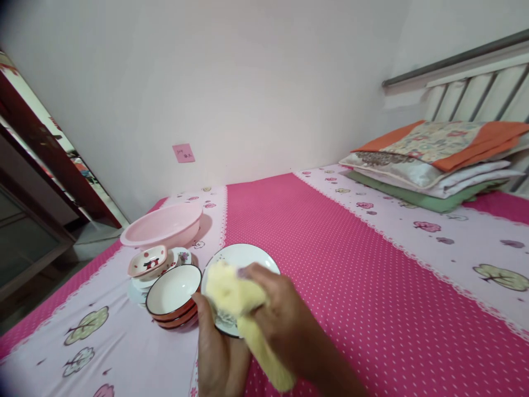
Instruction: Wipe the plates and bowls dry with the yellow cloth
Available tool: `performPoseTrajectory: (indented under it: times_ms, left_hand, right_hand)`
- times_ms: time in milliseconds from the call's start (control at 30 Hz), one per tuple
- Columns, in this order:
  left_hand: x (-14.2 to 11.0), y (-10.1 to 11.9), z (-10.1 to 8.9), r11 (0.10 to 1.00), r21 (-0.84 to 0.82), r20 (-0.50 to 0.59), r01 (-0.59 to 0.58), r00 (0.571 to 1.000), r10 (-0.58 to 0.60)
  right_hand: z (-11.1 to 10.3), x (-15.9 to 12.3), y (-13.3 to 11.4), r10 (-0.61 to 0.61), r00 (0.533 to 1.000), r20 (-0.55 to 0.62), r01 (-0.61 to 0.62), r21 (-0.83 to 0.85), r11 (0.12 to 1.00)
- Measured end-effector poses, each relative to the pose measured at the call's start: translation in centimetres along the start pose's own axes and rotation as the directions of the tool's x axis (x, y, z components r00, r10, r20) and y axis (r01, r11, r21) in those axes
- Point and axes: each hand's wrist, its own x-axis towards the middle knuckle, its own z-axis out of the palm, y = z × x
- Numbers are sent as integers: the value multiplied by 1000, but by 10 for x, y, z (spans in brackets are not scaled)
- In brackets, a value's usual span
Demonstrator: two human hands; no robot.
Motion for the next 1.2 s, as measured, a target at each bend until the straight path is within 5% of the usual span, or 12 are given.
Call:
performPoseTrajectory:
  times_ms: [33, 100, 167, 200, 267, 367, 500, 700, 900, 1033, 1200]
  left_hand:
    - [4, -3, -3, 1000, -1, 35, 11, 999, -11]
    - [12, -7, -13, 999, 9, 107, 51, 993, -51]
    - [20, -11, -23, 994, 15, 147, 106, 983, -107]
    - [23, -13, -26, 992, 9, 153, 124, 980, -124]
    - [27, -16, -29, 990, -19, 163, 139, 978, -134]
    - [27, -21, -27, 983, -49, 191, 175, 968, -163]
    - [27, -22, -25, 979, -20, 179, 201, 965, -194]
    - [29, -12, -24, 984, 41, 131, 173, 976, -177]
    - [29, -1, -32, 911, 382, -58, 159, 987, -148]
    - [34, 7, -46, 761, 641, 21, 101, 989, -150]
    - [41, 9, -56, 740, 666, 63, 94, 981, -181]
  right_hand:
    - [-8, 3, 4, 19, 986, -165, -16, 19, 1000]
    - [-26, 8, 11, -65, 862, -503, 5, -120, 993]
    - [-44, 12, 19, -300, 704, -644, -18, -439, 898]
    - [-51, 15, 23, -375, 683, -627, -62, -562, 825]
    - [-62, 20, 34, -337, 750, -568, -178, -665, 725]
    - [-66, 27, 51, -51, 854, -518, -347, -639, 686]
    - [-66, 32, 63, 225, 912, -344, -376, -479, 793]
    - [-70, 27, 73, 525, 851, -19, -525, -64, 849]
    - [-62, 32, 88, 496, 860, -125, -487, 96, 868]
    - [-62, 34, 99, 502, 828, -250, -500, 79, 863]
    - [-55, 35, 107, 498, 819, -283, -501, 67, 863]
